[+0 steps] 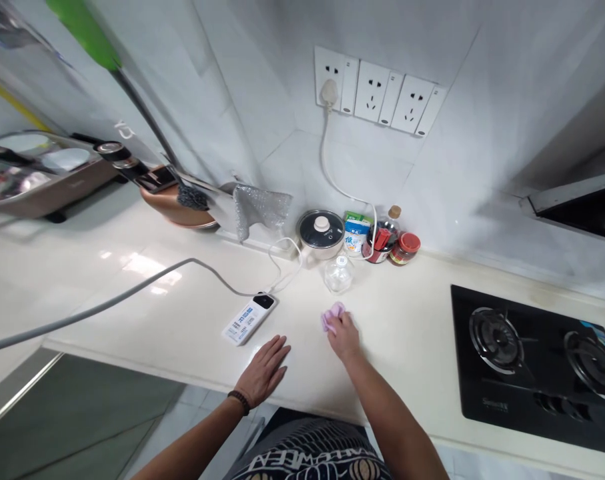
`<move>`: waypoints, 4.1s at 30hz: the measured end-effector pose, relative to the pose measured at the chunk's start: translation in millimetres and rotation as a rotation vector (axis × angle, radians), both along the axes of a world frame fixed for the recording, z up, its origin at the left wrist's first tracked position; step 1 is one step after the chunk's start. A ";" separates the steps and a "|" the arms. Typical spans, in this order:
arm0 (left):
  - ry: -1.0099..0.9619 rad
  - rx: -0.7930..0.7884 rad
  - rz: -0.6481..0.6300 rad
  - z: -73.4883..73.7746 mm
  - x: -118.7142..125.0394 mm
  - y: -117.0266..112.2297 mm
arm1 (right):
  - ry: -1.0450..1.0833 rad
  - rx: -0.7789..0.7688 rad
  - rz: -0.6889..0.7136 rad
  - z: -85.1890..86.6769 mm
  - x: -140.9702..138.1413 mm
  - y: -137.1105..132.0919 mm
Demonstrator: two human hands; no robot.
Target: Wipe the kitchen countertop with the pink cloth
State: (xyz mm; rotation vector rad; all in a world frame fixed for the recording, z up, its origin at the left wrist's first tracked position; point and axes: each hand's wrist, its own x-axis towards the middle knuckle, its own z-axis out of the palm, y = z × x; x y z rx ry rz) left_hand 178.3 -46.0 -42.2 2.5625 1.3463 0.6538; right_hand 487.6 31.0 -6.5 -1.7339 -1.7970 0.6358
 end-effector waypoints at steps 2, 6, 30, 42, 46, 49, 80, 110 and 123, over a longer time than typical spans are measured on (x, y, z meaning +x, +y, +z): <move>0.005 0.014 -0.006 0.0 -0.9 0.9 | -0.021 0.013 0.016 -1.2 11.5 -9.1; 0.008 0.028 -0.008 0.4 -1.2 2.0 | -0.087 -0.026 -0.249 11.1 100.9 -7.2; -0.655 -0.277 0.451 50.4 150.3 123.5 | -0.048 -0.112 0.031 10.4 39.4 -13.7; -0.720 -0.340 0.419 87.3 212.8 213.6 | -0.196 -0.278 -0.949 34.7 272.6 -102.2; -0.364 -0.266 0.166 104.1 238.5 187.9 | -0.190 -0.260 -1.015 30.1 259.5 -116.0; -0.113 -0.233 -0.040 108.7 258.9 162.4 | -0.187 -0.255 -1.027 27.6 252.8 -114.5; -0.861 -0.335 0.432 62.7 165.2 183.8 | -0.075 -0.145 -0.375 23.4 143.5 -23.7; 0.072 0.000 0.179 6.3 17.6 -1.8 | -0.190 -0.251 -0.630 42.9 204.0 18.1; 0.014 -0.062 0.214 18.8 51.0 35.0 | -0.159 -0.152 -0.259 25.9 84.3 75.0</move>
